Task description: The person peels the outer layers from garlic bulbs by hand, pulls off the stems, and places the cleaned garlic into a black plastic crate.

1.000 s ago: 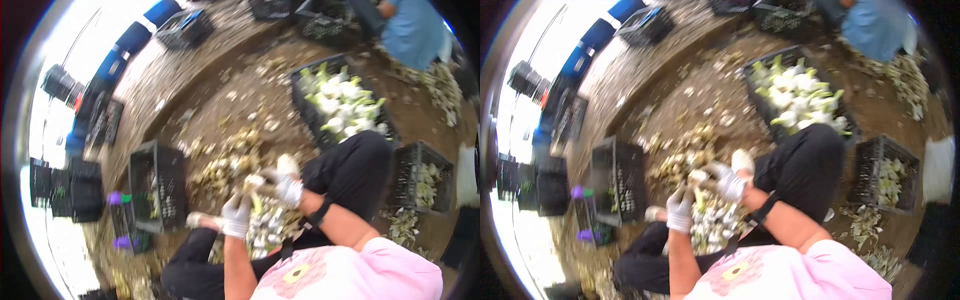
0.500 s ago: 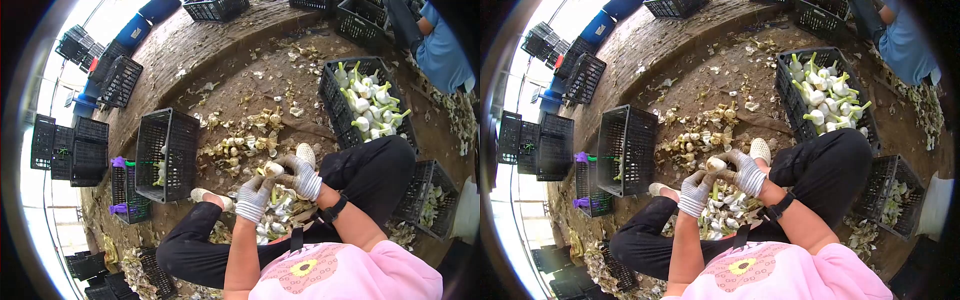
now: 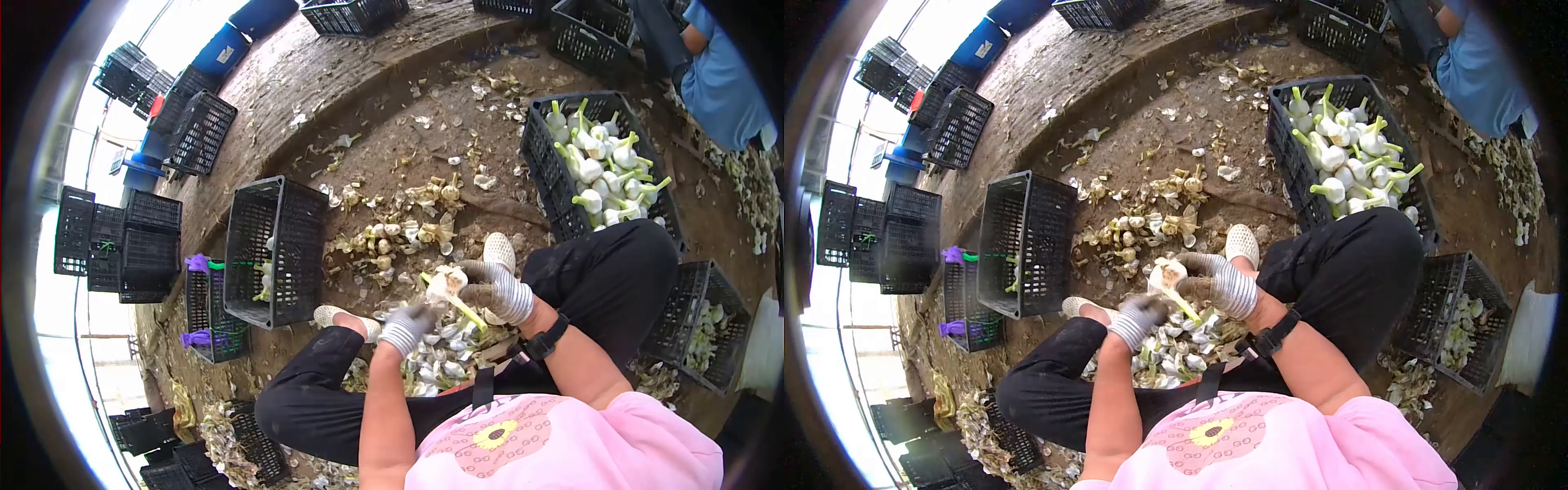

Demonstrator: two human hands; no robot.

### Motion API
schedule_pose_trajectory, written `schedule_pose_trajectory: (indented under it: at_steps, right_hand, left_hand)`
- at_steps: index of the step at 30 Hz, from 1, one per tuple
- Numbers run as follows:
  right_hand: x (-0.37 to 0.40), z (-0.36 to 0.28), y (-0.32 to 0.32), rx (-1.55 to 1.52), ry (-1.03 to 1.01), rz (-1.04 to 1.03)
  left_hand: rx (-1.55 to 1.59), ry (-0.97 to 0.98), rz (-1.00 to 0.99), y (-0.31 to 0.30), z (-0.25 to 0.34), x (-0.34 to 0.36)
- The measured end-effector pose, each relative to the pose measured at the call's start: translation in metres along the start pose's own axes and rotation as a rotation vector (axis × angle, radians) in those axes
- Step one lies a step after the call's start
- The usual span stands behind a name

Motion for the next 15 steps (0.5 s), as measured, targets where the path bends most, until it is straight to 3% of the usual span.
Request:
schedule_pose_trajectory:
  at_steps: [1, 3, 4, 5, 7, 8, 10, 11, 13, 14, 15]
  right_hand:
    - [-0.003, -0.003, -0.002, 0.010, -0.039, 0.008]
    - [-0.004, -0.004, -0.003, 0.055, -0.013, 0.017]
    - [-0.003, -0.001, -0.002, 0.072, 0.011, 0.020]
    - [-0.002, 0.002, 0.001, 0.091, 0.037, 0.013]
    - [-0.006, -0.005, 0.005, 0.268, -0.044, 0.018]
    - [-0.006, -0.008, 0.007, 0.381, -0.084, 0.014]
    - [-0.006, -0.015, 0.012, 0.641, -0.174, -0.016]
    - [-0.005, -0.014, 0.013, 0.576, -0.157, -0.027]
    - [0.000, -0.012, 0.013, 0.449, -0.121, -0.039]
    - [0.001, -0.014, 0.016, 0.402, -0.151, -0.074]
    - [0.001, -0.012, 0.013, 0.292, -0.113, -0.059]
  left_hand:
    - [-0.516, -0.051, -0.101, 0.004, 0.033, 0.021]
    - [-0.198, 0.152, 0.118, 0.002, 0.010, 0.013]
    - [0.364, 0.228, 0.116, -0.004, 0.033, 0.027]
    - [0.644, 0.318, 0.140, -0.013, 0.060, 0.045]
    - [0.512, 0.447, 0.240, -0.030, 0.096, 0.066]
    - [0.012, 0.523, 0.406, -0.035, 0.127, 0.080]
    - [-0.327, 0.668, 0.533, -0.031, 0.145, 0.085]
    - [-0.440, 0.765, 0.557, -0.026, 0.152, 0.087]
    - [0.414, 0.688, 0.364, -0.033, 0.115, 0.054]
    - [0.455, 0.509, 0.426, -0.043, 0.093, 0.044]
    - [0.305, 0.391, 0.419, -0.047, 0.079, 0.036]
Point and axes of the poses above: each hand's wrist, its own x-axis away from the middle knuckle, its own y-axis out of the palm, z = x × y, the point moved 6 cm from there along -x, towards the middle knuckle, and after that the axes turned 9 degrees about -z, right-handed, at the moved point
